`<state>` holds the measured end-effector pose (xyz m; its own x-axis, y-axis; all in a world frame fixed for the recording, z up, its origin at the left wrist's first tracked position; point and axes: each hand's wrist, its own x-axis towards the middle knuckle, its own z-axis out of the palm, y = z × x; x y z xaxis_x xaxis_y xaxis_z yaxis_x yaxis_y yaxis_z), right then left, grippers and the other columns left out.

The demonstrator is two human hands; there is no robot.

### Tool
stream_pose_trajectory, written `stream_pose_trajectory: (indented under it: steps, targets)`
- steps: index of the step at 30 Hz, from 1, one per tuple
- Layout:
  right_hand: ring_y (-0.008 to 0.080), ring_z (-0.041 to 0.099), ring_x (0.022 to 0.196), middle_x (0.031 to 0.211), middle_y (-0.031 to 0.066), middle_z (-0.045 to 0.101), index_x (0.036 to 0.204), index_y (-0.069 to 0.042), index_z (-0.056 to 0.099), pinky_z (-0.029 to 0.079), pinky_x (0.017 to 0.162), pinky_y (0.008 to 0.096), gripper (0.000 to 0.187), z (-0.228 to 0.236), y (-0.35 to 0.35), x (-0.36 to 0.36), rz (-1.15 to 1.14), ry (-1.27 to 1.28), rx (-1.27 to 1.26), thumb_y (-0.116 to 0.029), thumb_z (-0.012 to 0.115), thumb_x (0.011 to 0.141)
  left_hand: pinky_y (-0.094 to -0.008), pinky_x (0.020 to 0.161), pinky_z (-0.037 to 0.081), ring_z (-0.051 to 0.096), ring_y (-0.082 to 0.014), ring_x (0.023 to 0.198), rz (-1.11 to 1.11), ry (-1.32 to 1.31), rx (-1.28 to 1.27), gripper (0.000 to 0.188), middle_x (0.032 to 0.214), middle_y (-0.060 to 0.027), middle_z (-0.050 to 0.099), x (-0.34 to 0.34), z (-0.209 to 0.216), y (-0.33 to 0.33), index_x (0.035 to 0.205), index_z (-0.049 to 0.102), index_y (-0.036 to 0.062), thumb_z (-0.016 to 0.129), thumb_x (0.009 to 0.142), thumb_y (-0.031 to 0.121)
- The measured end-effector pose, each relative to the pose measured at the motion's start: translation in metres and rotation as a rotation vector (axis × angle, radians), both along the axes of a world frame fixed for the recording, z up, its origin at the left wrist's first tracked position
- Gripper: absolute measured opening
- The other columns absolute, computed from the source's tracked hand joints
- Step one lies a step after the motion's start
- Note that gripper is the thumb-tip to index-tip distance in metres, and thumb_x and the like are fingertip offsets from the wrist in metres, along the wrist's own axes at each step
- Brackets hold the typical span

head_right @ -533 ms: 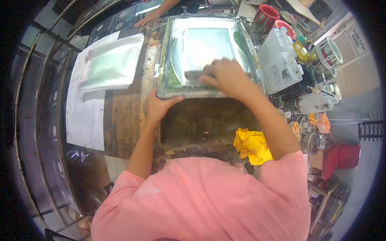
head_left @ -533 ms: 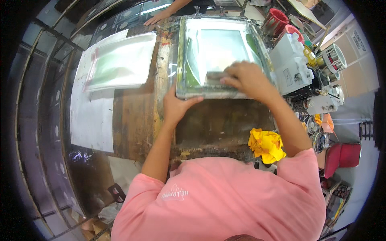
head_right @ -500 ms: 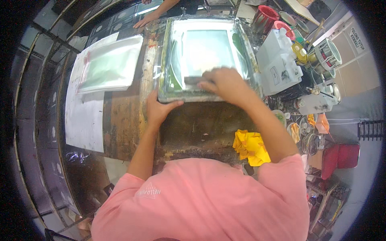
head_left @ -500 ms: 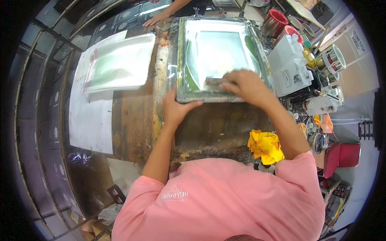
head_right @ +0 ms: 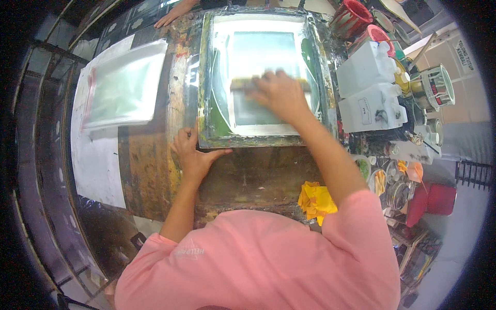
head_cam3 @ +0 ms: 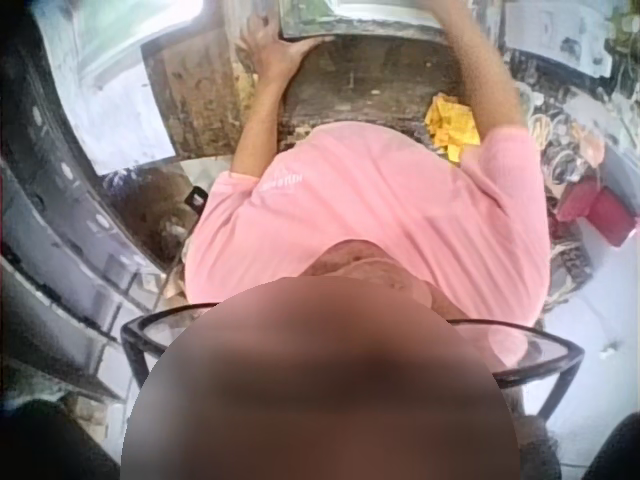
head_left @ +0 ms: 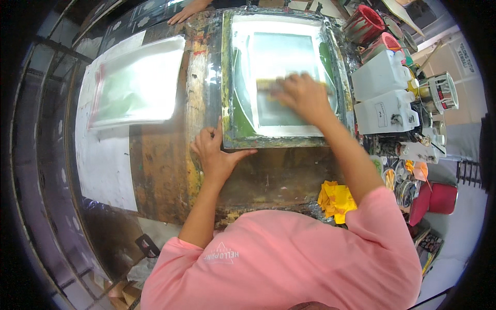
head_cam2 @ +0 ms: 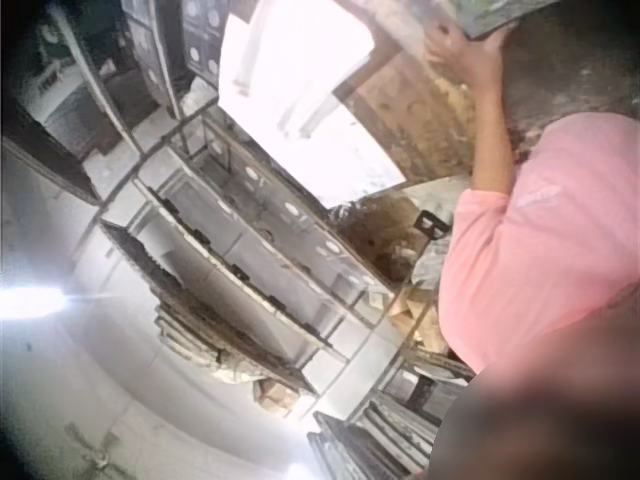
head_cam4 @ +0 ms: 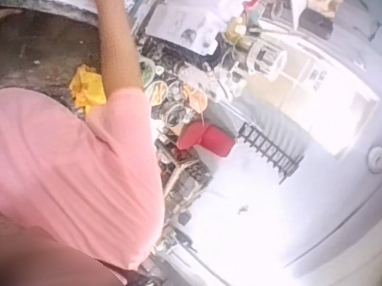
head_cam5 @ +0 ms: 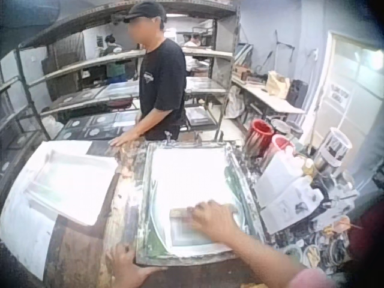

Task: The person repeatedly applies green ink to a screen-printing frame using a squeegee, then lifts the frame to reveal a flower-shaped print on a white sheet below. The process is repeated multiple times in a continuous loop.

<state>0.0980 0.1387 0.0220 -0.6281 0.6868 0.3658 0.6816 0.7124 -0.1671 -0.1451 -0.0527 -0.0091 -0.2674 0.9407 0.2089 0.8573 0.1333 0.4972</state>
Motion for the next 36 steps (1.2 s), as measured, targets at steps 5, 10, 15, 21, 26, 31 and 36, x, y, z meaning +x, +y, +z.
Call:
stream_pose_trajectory:
  steps: [5, 10, 15, 21, 26, 31, 36]
  targets:
    - [0.0351, 0.072, 0.100, 0.101, 0.0126, 0.075, 0.115, -0.016, 0.077, 0.058, 0.082, 0.0506, 0.053, 0.025, 0.131, -0.024, 0.014, -0.108, -0.122, -0.064, 0.062, 0.097, -0.0465, 0.100, 0.033, 0.053, -0.0274, 0.109, -0.016, 0.044, 0.093, 0.117, 0.111, -0.0072, 0.057, -0.002, 0.007, -0.005, 0.148, 0.063, 0.0133, 0.097, 0.049, 0.066]
    - [0.0362, 0.072, 0.101, 0.100, 0.0140, 0.077, 0.116, -0.016, 0.079, 0.057, 0.085, 0.0506, 0.059, 0.043, 0.178, -0.028, -0.009, -0.021, -0.196, -0.068, 0.061, 0.096, -0.0410, 0.096, 0.035, 0.057, -0.0239, 0.090, -0.063, -0.136, 0.100, 0.118, 0.091, -0.0044, 0.065, -0.006, 0.010, -0.010, 0.151, 0.059, 0.0071, 0.095, 0.055, 0.065]
    - [0.0313, 0.072, 0.102, 0.104, 0.0096, 0.074, 0.119, -0.020, 0.077, 0.059, 0.081, 0.0483, 0.049, 0.002, 0.143, -0.024, -0.047, -0.077, 0.080, -0.061, 0.061, 0.098, -0.0387, 0.087, 0.035, 0.053, -0.0216, 0.078, -0.103, -0.079, 0.197, 0.121, 0.078, -0.0051, 0.058, -0.007, 0.003, -0.012, 0.154, 0.054, 0.0020, 0.090, 0.060, 0.070]
    - [0.0321, 0.068, 0.092, 0.097, 0.0096, 0.068, 0.109, -0.014, 0.075, 0.057, 0.076, 0.0480, 0.043, 0.030, -0.018, -0.002, -0.030, -0.118, -0.069, -0.054, 0.067, 0.097, -0.0440, 0.093, 0.040, 0.054, -0.0286, 0.092, -0.064, -0.084, 0.087, 0.119, 0.090, -0.0089, 0.066, -0.008, 0.008, -0.031, 0.155, 0.053, 0.0034, 0.094, 0.061, 0.063]
    - [0.0327, 0.066, 0.097, 0.100, 0.0124, 0.066, 0.108, -0.006, 0.066, 0.056, 0.075, 0.0464, 0.041, 0.072, -0.143, 0.013, -0.074, -0.211, -0.214, -0.045, 0.069, 0.097, -0.0436, 0.096, 0.041, 0.057, -0.0300, 0.094, -0.076, -0.112, 0.112, 0.113, 0.095, -0.0114, 0.069, -0.002, 0.015, -0.046, 0.154, 0.053, 0.0010, 0.095, 0.066, 0.059]
    - [0.0334, 0.066, 0.098, 0.096, 0.0123, 0.068, 0.107, -0.004, 0.066, 0.051, 0.093, 0.0528, 0.038, 0.124, -0.160, 0.021, -0.039, -0.061, 0.074, -0.039, 0.071, 0.094, -0.0428, 0.099, 0.049, 0.063, -0.0287, 0.104, 0.002, -0.542, 0.122, 0.101, 0.114, -0.0177, 0.069, 0.024, 0.054, -0.047, 0.152, 0.052, -0.0045, 0.096, 0.076, 0.044]
    - [0.0294, 0.064, 0.093, 0.091, 0.0084, 0.065, 0.101, -0.010, 0.068, 0.042, 0.096, 0.0494, 0.029, 0.174, -0.123, 0.010, -0.107, 0.119, 0.427, -0.036, 0.074, 0.090, -0.0387, 0.105, 0.049, 0.059, -0.0266, 0.122, -0.134, -0.922, 0.476, 0.102, 0.140, -0.0213, 0.059, 0.034, 0.111, -0.017, 0.158, 0.036, -0.0119, 0.092, 0.084, 0.031]
